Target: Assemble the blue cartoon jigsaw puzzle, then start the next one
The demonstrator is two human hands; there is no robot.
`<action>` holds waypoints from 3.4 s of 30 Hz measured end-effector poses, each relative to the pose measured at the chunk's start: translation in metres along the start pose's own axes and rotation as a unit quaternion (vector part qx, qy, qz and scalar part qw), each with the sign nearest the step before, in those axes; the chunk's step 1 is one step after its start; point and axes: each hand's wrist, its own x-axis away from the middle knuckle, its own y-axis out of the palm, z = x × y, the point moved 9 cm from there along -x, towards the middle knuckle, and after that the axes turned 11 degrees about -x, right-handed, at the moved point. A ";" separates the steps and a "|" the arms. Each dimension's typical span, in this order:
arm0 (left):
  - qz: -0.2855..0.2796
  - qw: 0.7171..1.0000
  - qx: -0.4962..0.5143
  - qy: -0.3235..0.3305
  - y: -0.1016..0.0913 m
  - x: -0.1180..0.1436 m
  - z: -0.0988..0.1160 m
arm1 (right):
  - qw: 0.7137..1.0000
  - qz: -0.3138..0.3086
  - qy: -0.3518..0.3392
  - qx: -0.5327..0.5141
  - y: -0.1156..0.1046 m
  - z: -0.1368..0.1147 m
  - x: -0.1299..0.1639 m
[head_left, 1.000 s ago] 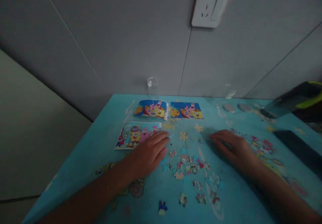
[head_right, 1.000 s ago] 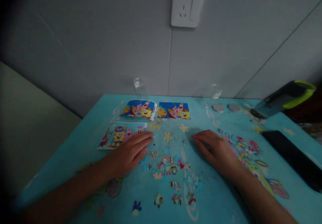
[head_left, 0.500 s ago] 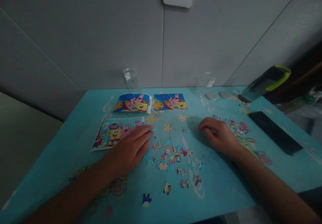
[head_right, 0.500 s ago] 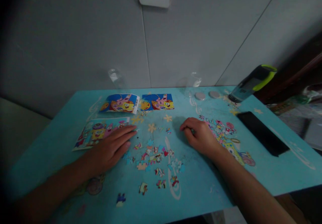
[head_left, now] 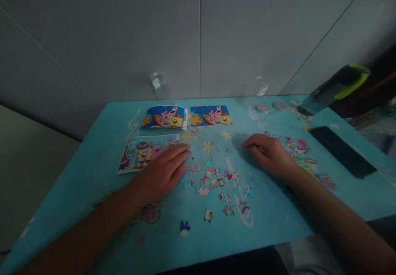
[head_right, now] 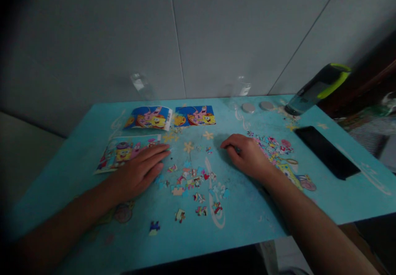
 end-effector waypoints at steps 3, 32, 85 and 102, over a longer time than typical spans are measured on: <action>-0.001 1.000 0.008 0.000 -0.002 -0.001 0.002 | 1.000 -0.001 0.003 0.000 0.000 0.000 0.000; 0.038 0.999 -0.002 0.018 -0.004 -0.001 0.005 | 0.995 -0.034 0.077 0.048 0.019 -0.026 0.115; -0.002 0.999 -0.017 0.036 -0.004 0.003 0.010 | 0.998 -0.066 0.022 -0.005 0.037 -0.009 -0.011; -0.015 0.999 -0.019 0.028 -0.001 0.004 0.009 | 0.993 -0.085 -0.074 -0.040 0.040 -0.053 -0.004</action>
